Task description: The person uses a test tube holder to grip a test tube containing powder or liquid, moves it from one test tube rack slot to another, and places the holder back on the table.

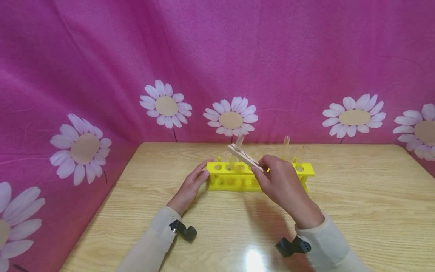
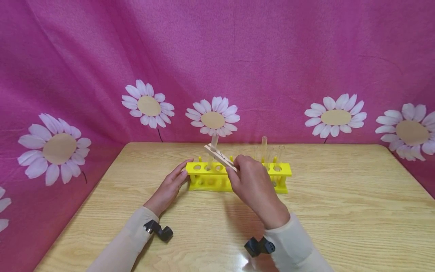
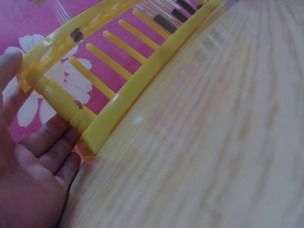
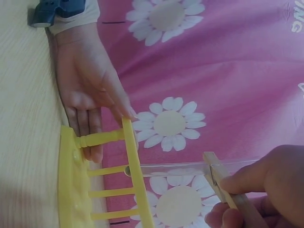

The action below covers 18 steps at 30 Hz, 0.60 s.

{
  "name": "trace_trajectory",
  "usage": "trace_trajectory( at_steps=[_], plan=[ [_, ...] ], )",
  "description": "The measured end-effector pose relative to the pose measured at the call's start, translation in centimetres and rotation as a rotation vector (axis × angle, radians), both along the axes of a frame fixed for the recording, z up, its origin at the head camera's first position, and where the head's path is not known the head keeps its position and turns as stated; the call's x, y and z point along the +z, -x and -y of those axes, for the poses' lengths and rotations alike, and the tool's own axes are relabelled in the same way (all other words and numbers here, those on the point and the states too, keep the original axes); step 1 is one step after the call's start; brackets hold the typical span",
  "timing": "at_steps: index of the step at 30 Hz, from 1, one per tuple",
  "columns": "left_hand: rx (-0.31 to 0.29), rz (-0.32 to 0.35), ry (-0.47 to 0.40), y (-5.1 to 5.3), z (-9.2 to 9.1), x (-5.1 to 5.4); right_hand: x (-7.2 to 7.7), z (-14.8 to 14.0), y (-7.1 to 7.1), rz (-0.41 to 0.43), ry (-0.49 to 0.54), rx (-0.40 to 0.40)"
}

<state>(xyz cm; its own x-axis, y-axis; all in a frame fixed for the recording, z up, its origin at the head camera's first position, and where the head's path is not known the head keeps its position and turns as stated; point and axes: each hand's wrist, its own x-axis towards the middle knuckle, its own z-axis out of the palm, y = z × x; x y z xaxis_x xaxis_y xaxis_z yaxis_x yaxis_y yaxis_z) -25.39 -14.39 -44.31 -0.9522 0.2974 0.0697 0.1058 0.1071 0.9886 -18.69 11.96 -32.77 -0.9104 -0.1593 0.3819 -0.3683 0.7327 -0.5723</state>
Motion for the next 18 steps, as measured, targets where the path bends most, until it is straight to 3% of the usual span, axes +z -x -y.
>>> trace_trajectory(
  at_steps=[18],
  plan=[
    [-0.019, 0.013, -0.004, -0.05, 0.07, 0.10, 0.75, -0.74, -0.45, -0.020, 0.018, 0.014]
  ],
)
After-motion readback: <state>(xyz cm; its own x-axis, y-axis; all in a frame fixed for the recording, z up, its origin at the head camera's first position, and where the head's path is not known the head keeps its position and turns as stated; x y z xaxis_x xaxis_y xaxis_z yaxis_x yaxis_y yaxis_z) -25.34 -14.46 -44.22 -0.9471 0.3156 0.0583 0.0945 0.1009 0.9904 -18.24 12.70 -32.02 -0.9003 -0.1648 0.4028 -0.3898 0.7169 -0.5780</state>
